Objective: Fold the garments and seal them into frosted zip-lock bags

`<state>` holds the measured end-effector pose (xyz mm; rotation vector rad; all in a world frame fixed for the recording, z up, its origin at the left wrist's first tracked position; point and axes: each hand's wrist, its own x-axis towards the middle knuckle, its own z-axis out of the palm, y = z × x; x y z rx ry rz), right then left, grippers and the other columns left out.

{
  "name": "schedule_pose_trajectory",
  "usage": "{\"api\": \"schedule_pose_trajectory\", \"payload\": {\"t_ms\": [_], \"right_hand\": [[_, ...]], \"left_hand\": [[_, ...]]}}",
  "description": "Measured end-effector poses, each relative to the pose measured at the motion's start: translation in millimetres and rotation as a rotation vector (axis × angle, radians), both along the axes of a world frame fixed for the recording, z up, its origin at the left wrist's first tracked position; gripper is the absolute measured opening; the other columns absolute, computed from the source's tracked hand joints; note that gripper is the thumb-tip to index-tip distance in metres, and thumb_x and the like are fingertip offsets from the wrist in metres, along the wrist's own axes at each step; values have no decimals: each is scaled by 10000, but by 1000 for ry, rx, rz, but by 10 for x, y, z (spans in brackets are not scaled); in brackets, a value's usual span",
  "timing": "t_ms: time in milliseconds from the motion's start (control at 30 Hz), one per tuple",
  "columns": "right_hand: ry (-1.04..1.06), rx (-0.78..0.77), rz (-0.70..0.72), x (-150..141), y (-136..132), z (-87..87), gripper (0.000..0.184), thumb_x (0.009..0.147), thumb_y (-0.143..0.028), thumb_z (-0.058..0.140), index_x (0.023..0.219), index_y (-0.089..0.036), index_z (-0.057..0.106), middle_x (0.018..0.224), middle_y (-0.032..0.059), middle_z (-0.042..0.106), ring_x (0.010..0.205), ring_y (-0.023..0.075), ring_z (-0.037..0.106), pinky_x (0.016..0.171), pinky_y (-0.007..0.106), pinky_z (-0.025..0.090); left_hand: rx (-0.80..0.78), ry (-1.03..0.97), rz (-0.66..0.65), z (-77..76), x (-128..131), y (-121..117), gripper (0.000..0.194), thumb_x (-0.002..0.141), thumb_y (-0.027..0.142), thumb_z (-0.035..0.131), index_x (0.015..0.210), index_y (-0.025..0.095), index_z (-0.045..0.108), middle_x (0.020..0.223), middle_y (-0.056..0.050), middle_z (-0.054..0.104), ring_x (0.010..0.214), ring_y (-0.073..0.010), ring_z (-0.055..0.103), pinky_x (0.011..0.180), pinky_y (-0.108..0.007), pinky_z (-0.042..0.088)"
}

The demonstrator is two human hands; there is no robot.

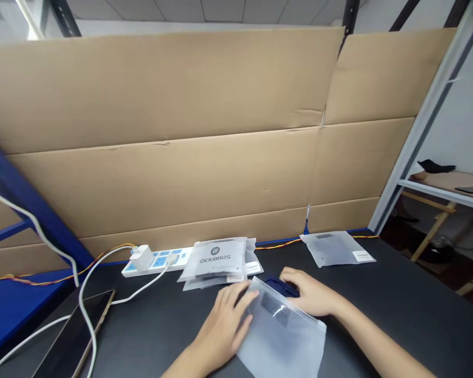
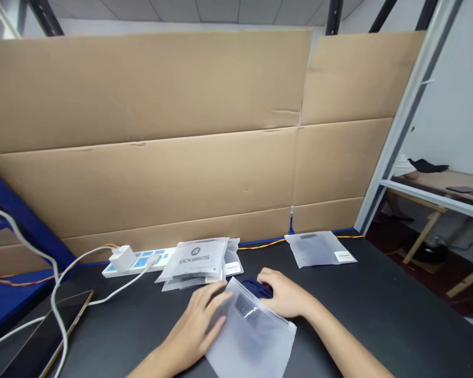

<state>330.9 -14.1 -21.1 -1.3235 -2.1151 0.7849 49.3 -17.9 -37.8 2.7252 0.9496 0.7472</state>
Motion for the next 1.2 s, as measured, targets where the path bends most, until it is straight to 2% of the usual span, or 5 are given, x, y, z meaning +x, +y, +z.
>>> {"api": "schedule_pose_trajectory", "payload": {"t_ms": [167, 500, 867, 1033, 1200], "right_hand": [[51, 116, -278, 312, 162, -4, 16, 777, -230, 572, 787, -220, 566, 738, -25, 606, 693, 181, 563, 674, 289, 420], [328, 415, -888, 1035, 332, -38, 254, 824, -475, 587, 885, -234, 539, 892, 58, 687, 887, 271, 648, 817, 376, 475], [538, 329, -807, 939, 104, -163, 328, 828, -532, 606, 962, -239, 544, 986, 73, 709, 964, 279, 674, 862, 393, 548], [539, 184, -732, 545, -268, -210, 324, 854, -522, 605, 1006, -237, 579, 1024, 74, 728, 976, 285, 688, 854, 373, 575], [584, -183, -532, -202, -864, -753, 546, 708, -641, 710, 1094, -274, 590, 1097, 85, 726, 1068, 327, 665, 866, 371, 575]], "left_hand": [[-30, 211, -317, 86, 126, -122, 353, 969, 128, 466, 1225, 310, 627, 1272, -51, 641, 1159, -241, 593, 1023, -377, 481], [-116, 193, -151, -132, 753, 62, 542, 954, 430, 549, 1459, 254, 464, 1538, -99, 442, 1389, -326, 434, 1156, -516, 350], [-33, 93, 106, -269, 1369, 573, 515, 942, 322, 506, 1403, 92, 493, 1511, -199, 445, 1411, -391, 372, 1159, -571, 291], [11, -72, 33, -33, 1051, 138, 610, 933, 189, 454, 1522, 196, 296, 1519, -113, 438, 1385, -300, 399, 1145, -502, 342], [71, -108, 99, -326, 719, -565, 546, 921, 408, 578, 1439, 297, 441, 1263, -116, 640, 1040, -324, 632, 847, -441, 540]]}}
